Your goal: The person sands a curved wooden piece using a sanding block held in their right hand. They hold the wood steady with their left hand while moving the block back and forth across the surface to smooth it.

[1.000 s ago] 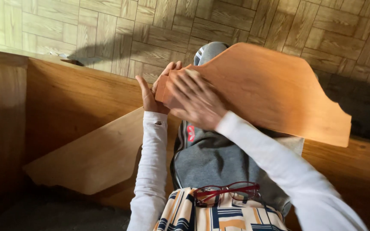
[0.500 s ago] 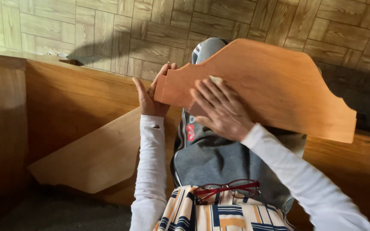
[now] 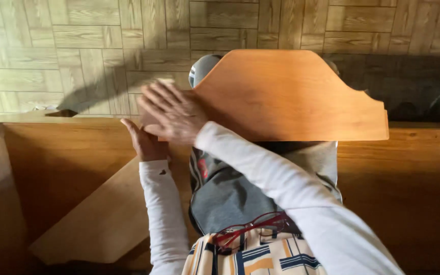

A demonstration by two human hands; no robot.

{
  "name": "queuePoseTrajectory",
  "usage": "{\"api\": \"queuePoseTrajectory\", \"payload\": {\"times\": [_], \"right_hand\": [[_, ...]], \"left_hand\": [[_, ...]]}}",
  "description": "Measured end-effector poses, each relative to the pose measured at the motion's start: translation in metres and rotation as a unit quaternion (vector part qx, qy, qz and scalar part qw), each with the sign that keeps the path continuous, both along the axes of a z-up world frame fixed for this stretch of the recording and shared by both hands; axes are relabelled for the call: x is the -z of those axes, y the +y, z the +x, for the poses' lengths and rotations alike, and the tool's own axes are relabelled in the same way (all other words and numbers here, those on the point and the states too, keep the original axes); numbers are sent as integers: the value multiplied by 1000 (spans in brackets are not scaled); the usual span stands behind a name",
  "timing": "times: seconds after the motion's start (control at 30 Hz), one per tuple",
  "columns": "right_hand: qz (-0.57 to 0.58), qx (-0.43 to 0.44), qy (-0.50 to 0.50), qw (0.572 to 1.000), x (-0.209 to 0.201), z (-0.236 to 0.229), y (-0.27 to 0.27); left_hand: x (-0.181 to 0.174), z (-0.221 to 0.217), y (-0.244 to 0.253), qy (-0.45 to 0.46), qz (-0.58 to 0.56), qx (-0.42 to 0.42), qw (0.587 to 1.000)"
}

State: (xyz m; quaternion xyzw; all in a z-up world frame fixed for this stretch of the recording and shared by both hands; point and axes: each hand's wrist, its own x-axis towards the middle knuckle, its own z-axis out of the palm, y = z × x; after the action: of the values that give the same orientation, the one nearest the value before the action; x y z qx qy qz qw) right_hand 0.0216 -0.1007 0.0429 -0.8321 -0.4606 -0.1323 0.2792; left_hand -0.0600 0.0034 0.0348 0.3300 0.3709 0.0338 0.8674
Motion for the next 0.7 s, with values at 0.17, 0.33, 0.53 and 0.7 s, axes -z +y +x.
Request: {"api": "queuePoseTrajectory", "payload": {"times": [0.17,0.33,0.53,0.7], "right_hand": [[-98,37,33,994,-27,2,-124],[-194,24,9,981,-61,0,-275],[-255,63,133,956,-54,-11,-341],[-210,-7,50,976,-42,11,-268]], "left_hand": [[-14,13,-10,149,224,15,963],[42,-6,12,71,240,53,967],[-17,3,5,58,251,124,958],[86,-15,31,51,292,124,947]]}}
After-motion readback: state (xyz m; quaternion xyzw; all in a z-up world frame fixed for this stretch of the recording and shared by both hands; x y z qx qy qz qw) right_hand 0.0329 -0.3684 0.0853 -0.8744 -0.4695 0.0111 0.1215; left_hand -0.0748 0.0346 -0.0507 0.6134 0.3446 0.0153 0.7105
